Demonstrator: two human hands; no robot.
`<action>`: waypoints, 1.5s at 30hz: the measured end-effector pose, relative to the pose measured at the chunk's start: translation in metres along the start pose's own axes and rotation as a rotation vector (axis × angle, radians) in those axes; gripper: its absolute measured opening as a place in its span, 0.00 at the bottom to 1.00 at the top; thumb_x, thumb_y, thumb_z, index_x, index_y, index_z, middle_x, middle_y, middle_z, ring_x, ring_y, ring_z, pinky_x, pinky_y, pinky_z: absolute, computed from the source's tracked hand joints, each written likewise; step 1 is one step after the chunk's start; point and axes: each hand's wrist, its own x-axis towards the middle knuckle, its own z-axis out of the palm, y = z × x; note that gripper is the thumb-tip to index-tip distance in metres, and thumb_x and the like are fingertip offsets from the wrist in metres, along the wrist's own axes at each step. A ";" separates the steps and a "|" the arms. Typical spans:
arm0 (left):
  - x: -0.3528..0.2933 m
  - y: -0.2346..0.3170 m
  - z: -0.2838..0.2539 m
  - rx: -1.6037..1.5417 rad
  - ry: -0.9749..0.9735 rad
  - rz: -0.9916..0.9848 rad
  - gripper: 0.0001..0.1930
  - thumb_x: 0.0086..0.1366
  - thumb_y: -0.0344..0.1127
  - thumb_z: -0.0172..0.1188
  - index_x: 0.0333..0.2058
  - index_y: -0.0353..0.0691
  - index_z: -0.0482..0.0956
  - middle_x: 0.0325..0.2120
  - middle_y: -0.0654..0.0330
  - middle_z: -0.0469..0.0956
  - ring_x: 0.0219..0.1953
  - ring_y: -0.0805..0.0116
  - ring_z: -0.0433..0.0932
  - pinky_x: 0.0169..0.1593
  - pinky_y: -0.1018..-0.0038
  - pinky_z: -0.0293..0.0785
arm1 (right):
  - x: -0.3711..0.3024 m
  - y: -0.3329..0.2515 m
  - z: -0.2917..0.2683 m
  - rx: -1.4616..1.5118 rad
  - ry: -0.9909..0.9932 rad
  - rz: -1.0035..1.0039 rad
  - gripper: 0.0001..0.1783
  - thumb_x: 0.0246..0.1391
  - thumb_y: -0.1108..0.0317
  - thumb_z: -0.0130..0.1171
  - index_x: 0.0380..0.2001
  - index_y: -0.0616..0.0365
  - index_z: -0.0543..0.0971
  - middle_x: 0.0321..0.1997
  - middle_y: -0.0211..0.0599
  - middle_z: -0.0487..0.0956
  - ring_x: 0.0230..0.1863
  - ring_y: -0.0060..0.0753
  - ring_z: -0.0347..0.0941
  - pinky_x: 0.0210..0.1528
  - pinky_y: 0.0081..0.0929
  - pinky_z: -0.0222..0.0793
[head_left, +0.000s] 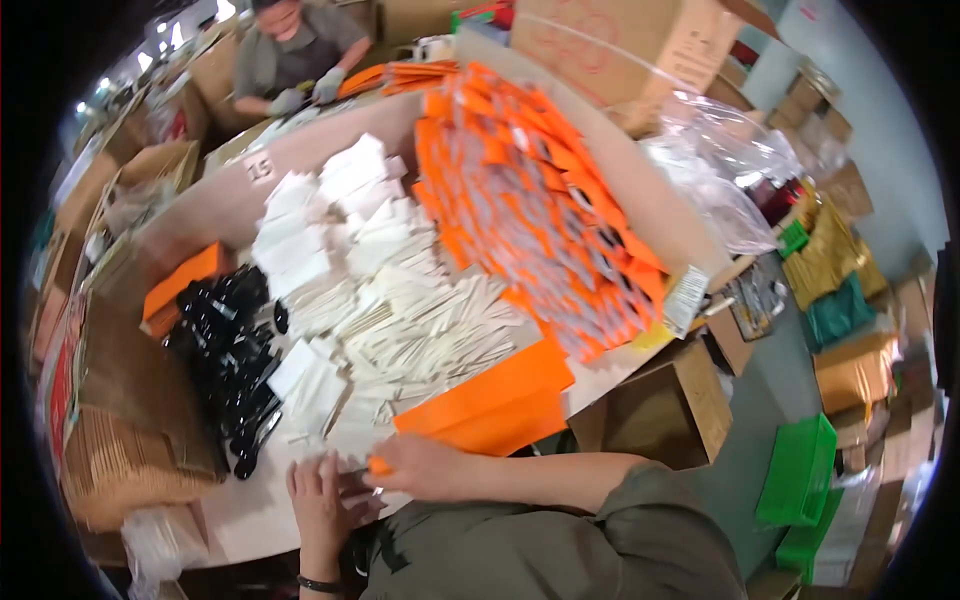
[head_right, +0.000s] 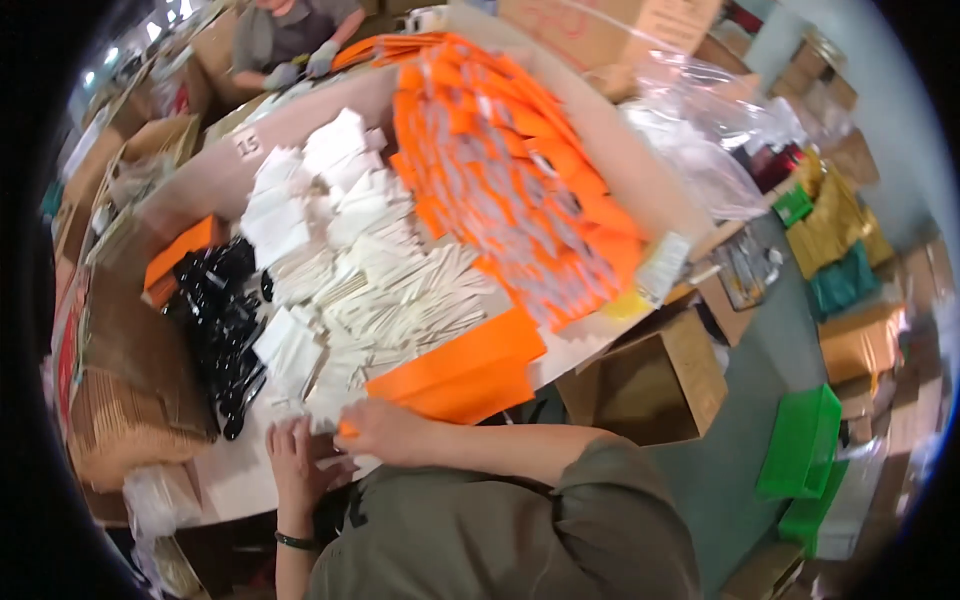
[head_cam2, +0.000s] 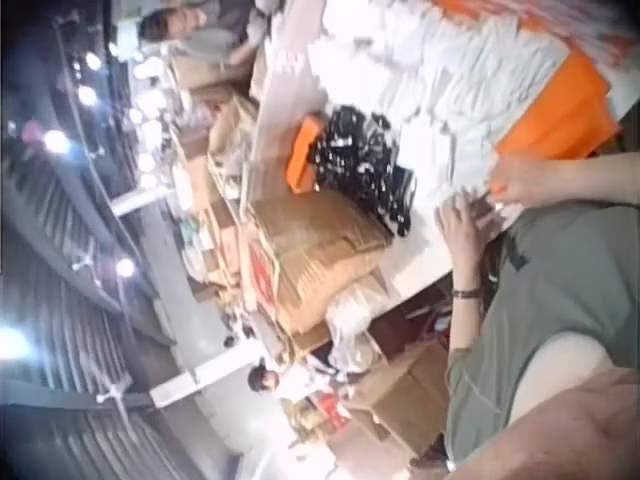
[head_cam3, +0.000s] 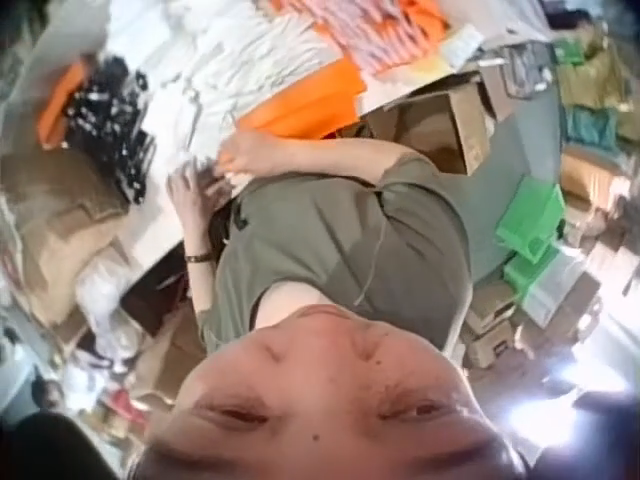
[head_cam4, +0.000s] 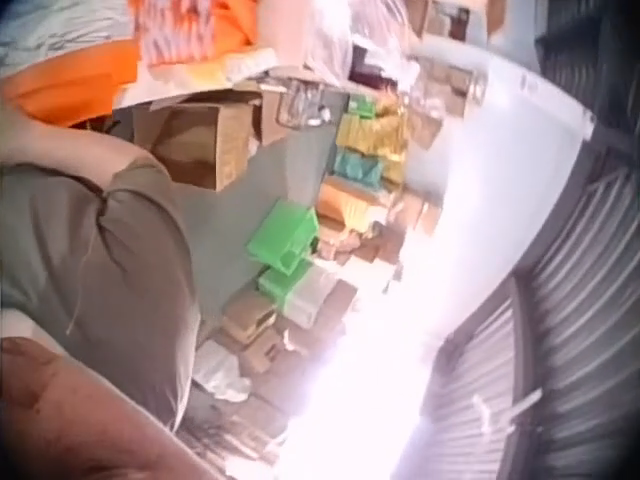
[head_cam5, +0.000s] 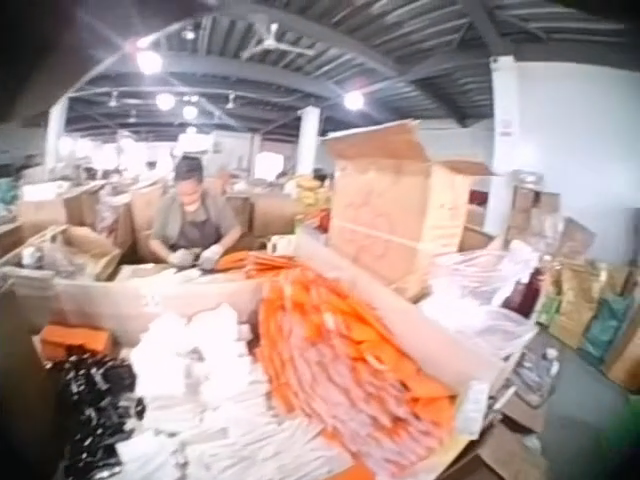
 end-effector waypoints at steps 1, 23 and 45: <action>-0.005 -0.012 0.013 0.030 0.049 0.059 0.33 0.43 0.39 0.75 0.50 0.40 0.72 0.40 0.50 0.73 0.45 0.48 0.73 0.51 0.54 0.68 | 0.011 -0.013 -0.009 0.009 -0.036 -0.074 0.08 0.51 0.66 0.55 0.34 0.55 0.77 0.39 0.47 0.74 0.38 0.50 0.73 0.37 0.43 0.71; 0.028 0.048 0.004 -0.995 -0.534 -0.482 0.21 0.49 0.33 0.66 0.43 0.36 0.75 0.35 0.52 0.78 0.38 0.52 0.78 0.45 0.68 0.75 | -0.010 0.032 -0.059 -0.186 -0.285 0.177 0.24 0.50 0.49 0.66 0.34 0.62 0.80 0.47 0.52 0.77 0.52 0.54 0.72 0.49 0.45 0.70; 0.070 0.076 0.025 -0.175 -0.009 0.196 0.49 0.42 0.50 0.77 0.61 0.36 0.64 0.51 0.47 0.69 0.54 0.44 0.67 0.59 0.54 0.64 | -0.079 0.026 -0.072 -0.273 0.340 0.680 0.08 0.52 0.64 0.60 0.27 0.54 0.73 0.32 0.38 0.73 0.37 0.48 0.73 0.39 0.45 0.70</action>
